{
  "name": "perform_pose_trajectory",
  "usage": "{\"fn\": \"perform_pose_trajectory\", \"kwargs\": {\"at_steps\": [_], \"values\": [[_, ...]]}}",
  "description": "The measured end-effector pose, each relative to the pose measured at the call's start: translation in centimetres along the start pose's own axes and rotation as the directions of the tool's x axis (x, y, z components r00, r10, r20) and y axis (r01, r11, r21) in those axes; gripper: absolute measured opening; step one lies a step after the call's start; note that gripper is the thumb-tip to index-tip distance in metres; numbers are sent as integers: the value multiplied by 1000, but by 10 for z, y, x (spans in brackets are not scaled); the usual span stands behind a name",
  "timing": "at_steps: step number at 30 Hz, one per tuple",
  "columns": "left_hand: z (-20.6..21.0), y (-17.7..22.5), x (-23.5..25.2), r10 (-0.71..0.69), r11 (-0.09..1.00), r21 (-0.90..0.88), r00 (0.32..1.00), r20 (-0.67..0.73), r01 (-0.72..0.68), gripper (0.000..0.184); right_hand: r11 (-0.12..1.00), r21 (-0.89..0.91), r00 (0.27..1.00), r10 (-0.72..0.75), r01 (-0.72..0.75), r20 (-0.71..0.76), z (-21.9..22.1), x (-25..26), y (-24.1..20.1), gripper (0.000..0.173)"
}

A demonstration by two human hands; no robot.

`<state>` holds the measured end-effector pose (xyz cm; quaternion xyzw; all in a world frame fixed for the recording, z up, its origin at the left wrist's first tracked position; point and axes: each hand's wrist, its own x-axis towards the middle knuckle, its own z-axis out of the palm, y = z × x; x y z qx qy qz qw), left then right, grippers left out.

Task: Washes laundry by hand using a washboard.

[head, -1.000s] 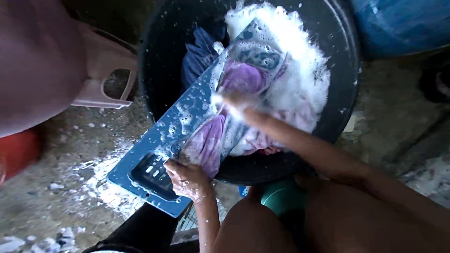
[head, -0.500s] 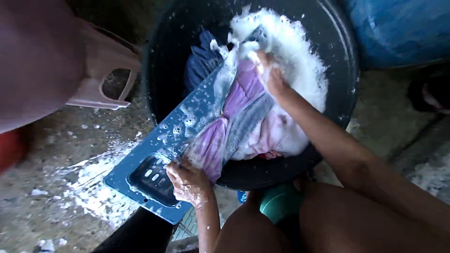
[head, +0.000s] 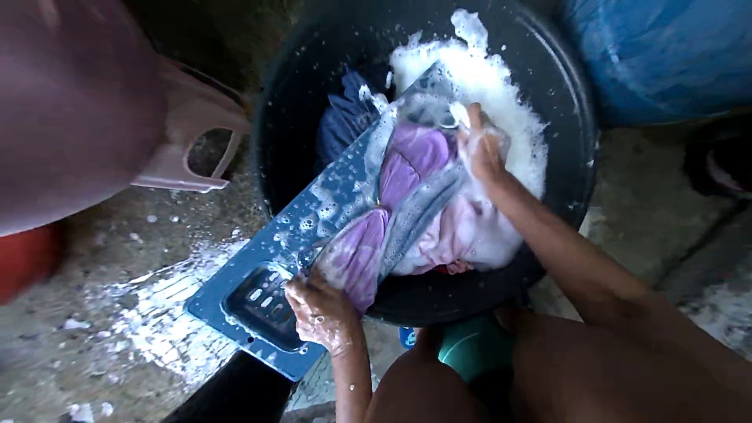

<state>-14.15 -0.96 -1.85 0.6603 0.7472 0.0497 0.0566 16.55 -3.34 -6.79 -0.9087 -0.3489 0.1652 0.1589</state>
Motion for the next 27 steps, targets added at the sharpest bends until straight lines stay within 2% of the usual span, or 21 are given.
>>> {"fn": "perform_pose_trajectory", "kwargs": {"at_steps": [2,3,4,5,6,8,10,12,13,15,16,17,18,19,20,21,22,23,25,26,27], "values": [[0,-4,-3,13,1000,11,1000,7,-13,43,938,233,962,-271,257,30,11,-64,-61,33],[0,-7,-4,33,999,6,999,8,-33,42,838,326,883,-468,437,19,27,-98,-89,29],[0,-7,-3,49,999,-7,999,11,-49,41,695,375,762,-645,614,-53,42,-114,-109,22],[0,-6,-2,59,998,-17,998,12,-59,41,584,381,655,-751,717,-80,53,-113,-115,21],[-1,-6,-1,60,998,-16,998,10,-60,42,593,347,648,-759,727,-59,58,-100,-107,22],[0,-5,-2,45,999,-6,999,-5,-45,42,786,223,812,-581,577,-53,66,-42,-60,29],[0,-4,-4,32,999,4,999,-12,-32,42,954,76,957,-290,291,-27,39,17,-10,38],[0,-1,-3,22,1000,-1,1000,-17,-22,41,1000,-23,1000,-8,8,20,8,42,0,47],[0,0,-2,24,1000,-5,1000,-20,-24,42,999,30,1000,-14,15,-22,3,32,-12,46],[1,-5,-4,45,999,-1,999,-25,-45,42,933,253,965,-261,256,-16,12,-42,-62,42],[1,-7,-4,59,998,-1,998,-17,-59,41,838,331,892,-452,434,-28,26,-86,-88,34],[1,-9,-4,76,997,-3,997,-16,-76,39,713,373,781,-623,594,-54,41,-114,-105,25],[1,-8,-3,87,996,-7,996,-23,-87,39,596,391,667,-742,701,-66,51,-123,-109,22],[0,-7,-2,87,996,-11,996,-31,-88,39,565,393,636,-768,725,-69,58,-114,-102,22],[0,-7,-2,71,997,-7,997,-28,-71,39,630,359,687,-725,689,-44,65,-91,-84,24],[1,-7,-3,57,998,1,998,-21,-57,40,739,322,787,-616,592,-33,74,-61,-59,26],[1,-6,-3,48,999,2,999,-18,-48,40,844,285,878,-478,454,17,66,-29,-34,30],[1,-3,-3,42,999,-1,999,-17,-42,41,913,200,933,-359,355,-13,51,-3,-10,34],[0,0,-1,34,999,-5,999,-17,-34,42,978,105,984,-179,181,-22,21,18,0,39],[1,-1,-1,34,999,-6,999,-21,-34,42,975,136,985,-173,175,-26,13,8,-16,41],[1,-2,-1,37,999,-6,999,-25,-37,41,948,183,966,-253,260,-56,14,-18,-40,39]]}}
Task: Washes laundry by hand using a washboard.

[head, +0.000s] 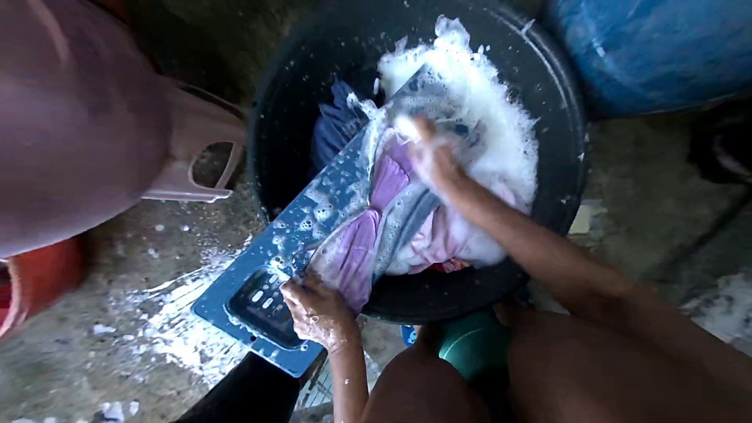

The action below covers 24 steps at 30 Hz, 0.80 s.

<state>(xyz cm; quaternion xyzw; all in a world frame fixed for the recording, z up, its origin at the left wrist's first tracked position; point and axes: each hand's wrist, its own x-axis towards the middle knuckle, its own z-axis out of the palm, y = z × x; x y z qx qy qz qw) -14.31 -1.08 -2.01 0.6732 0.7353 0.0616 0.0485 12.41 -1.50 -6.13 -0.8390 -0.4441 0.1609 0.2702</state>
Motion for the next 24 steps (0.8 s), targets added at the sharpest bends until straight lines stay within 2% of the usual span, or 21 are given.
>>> {"fn": "perform_pose_trajectory", "kwargs": {"at_steps": [1,2,3,4,5,6,7,9,11,12,14,16,19,21,23,24], "values": [[-1,-2,0,1,1000,1,1000,3,-1,41,983,65,985,-170,170,-17,14,-29,-32,35],[-2,-4,-1,-3,1000,6,1000,19,3,42,925,160,937,-349,344,4,28,-62,-60,34],[-3,-4,-1,-2,1000,6,999,41,1,44,854,234,875,-484,465,29,40,-85,-74,29],[-4,-4,0,5,1000,2,998,56,-5,45,822,274,838,-538,499,89,42,-92,-72,26],[-6,-5,0,18,1000,18,999,50,-19,47,873,254,864,-466,415,189,34,-85,-60,28],[-8,-6,-1,46,998,47,999,24,-47,47,954,191,915,-279,230,293,19,-66,-40,30],[-11,-4,-2,100,992,75,995,-8,-99,45,994,77,954,-96,76,284,12,-39,-8,34],[-22,10,1,278,960,61,959,-62,-274,51,970,-93,939,242,-226,245,-23,2,57,46],[-32,40,7,445,895,70,892,-78,-440,63,899,-92,893,437,-429,111,-51,16,95,46],[-35,58,9,505,862,65,863,-26,-503,59,881,-17,880,473,-473,29,-62,14,98,42],[-29,86,15,555,824,6,808,196,-567,46,849,202,855,512,-488,-87,-71,2,86,39],[-10,103,22,551,818,-61,749,369,-572,52,778,420,828,551,-468,-99,-66,-7,80,37],[-5,128,28,567,794,-177,602,562,-582,37,692,573,799,592,-439,-102,-62,-17,96,38],[-20,154,36,608,782,-332,528,593,-528,29,663,647,772,611,-376,-178,-69,-15,107,41],[-40,190,47,693,719,-529,514,505,-450,28,623,715,735,638,-317,-230,-86,-7,106,41],[-48,209,54,745,650,-639,510,430,-410,29,605,746,723,643,-279,-251,-96,-2,103,39]]}}
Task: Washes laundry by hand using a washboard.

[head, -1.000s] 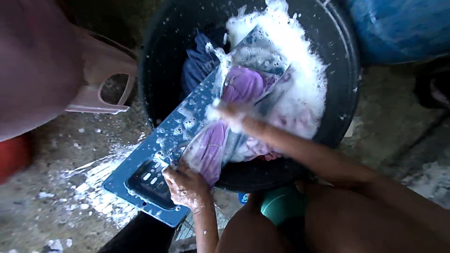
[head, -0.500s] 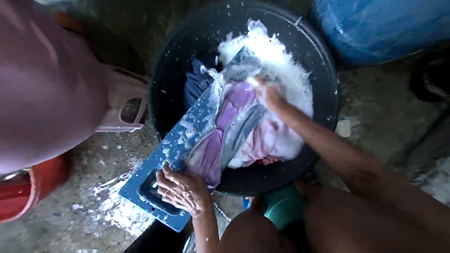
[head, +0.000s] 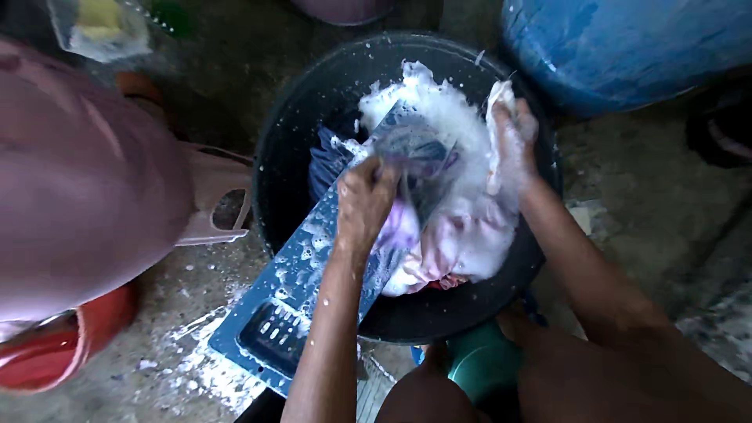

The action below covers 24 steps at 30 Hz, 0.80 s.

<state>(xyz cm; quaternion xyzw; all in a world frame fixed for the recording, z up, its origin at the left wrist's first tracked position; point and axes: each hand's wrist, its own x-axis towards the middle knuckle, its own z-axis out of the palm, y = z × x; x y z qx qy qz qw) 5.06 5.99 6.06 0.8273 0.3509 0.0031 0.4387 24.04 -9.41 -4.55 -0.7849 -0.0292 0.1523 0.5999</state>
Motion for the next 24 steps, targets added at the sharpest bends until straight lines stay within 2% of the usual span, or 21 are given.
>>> {"fn": "perform_pose_trajectory", "kwargs": {"at_steps": [3,4,6,8,10,11,13,14,15,16,17,18,19,20,21,23,24], "values": [[-20,52,29,244,928,-270,967,-78,-256,21,988,95,993,-114,118,-41,-7,15,-34,34],[-24,64,32,303,889,-332,949,-86,-314,18,982,105,987,-154,159,-51,-10,19,-42,30],[-26,71,29,347,850,-395,935,-81,-349,25,975,81,977,-204,209,-63,-16,28,-52,30],[-21,52,11,277,901,-330,959,-60,-281,32,975,39,975,-216,219,-59,-17,34,-57,34],[-9,11,-22,130,974,-182,990,-46,-136,33,982,-25,981,-188,186,-49,-10,32,-52,38],[1,-15,-39,56,992,-107,995,-81,-65,36,987,-67,989,-146,144,-21,-2,23,-51,41],[25,-65,-76,-22,996,75,970,-243,41,44,975,-202,993,-81,97,84,29,-19,-48,43],[34,-84,-93,-47,981,159,941,-336,106,49,949,-271,973,-108,162,203,46,-53,-44,46],[43,-100,-108,-59,956,235,901,-430,175,50,898,-311,903,-179,313,390,62,-93,-36,46],[50,-113,-120,-65,924,294,857,-511,245,47,826,-284,765,-245,486,596,75,-135,-24,43],[56,-122,-129,-66,889,342,823,-565,305,42,739,-217,597,-295,637,746,86,-168,-7,36],[61,-130,-135,-47,856,388,798,-600,343,37,662,-131,450,-339,738,826,91,-184,11,33],[65,-137,-140,-8,825,439,785,-620,355,37,663,-116,405,-300,740,864,91,-181,24,32],[69,-141,-143,20,812,465,779,-627,353,37,691,-203,476,-229,694,849,91,-162,32,27],[71,-142,-145,33,813,471,779,-626,344,37,701,-348,587,-125,622,800,90,-134,38,29],[73,-142,-145,32,819,466,785,-619,334,36,664,-583,785,-10,469,620,72,-76,48,43],[72,-141,-143,23,820,460,784,-620,340,37,619,-670,853,-1,410,521,65,-55,49,48]]}}
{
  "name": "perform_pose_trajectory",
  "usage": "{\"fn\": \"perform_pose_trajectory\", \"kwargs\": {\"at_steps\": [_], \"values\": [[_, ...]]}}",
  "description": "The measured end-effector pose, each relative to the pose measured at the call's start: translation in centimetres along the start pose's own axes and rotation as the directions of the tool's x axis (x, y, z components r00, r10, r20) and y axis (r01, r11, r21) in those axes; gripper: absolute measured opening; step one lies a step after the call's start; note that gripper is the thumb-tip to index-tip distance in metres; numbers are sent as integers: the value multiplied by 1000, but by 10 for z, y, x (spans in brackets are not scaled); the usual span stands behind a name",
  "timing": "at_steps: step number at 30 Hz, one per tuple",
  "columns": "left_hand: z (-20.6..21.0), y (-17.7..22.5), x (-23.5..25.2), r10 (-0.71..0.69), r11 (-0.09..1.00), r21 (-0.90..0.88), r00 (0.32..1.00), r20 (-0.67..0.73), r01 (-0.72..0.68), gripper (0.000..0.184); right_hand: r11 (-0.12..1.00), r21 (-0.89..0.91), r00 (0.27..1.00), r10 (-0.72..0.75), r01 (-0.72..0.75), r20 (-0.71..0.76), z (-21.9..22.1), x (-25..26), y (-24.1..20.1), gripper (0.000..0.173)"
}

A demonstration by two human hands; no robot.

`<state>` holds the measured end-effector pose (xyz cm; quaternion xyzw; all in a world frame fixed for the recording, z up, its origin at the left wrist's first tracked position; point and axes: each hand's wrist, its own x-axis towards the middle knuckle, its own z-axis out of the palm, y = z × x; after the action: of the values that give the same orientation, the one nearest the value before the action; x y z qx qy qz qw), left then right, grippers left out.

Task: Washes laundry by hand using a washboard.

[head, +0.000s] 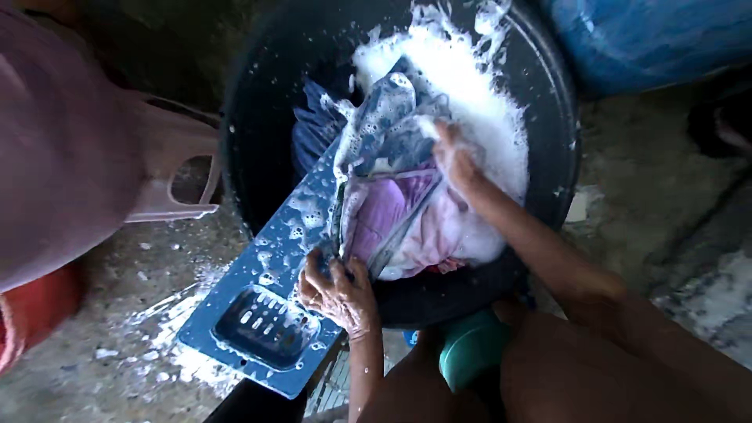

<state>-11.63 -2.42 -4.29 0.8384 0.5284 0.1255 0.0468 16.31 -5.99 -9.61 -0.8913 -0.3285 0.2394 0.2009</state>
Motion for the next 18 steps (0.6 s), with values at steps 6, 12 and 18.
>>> {"fn": "perform_pose_trajectory", "kwargs": {"at_steps": [6,12,18], "values": [[2,4,-2,-73,997,-12,997,16,73,43,775,271,810,-585,571,-38,36,-98,-102,22],[3,3,2,-49,998,28,999,15,48,37,992,-64,994,-109,106,-32,10,-2,-3,45],[5,2,1,-55,998,16,998,18,55,42,833,152,846,-523,533,-103,35,-89,-86,26]]}}
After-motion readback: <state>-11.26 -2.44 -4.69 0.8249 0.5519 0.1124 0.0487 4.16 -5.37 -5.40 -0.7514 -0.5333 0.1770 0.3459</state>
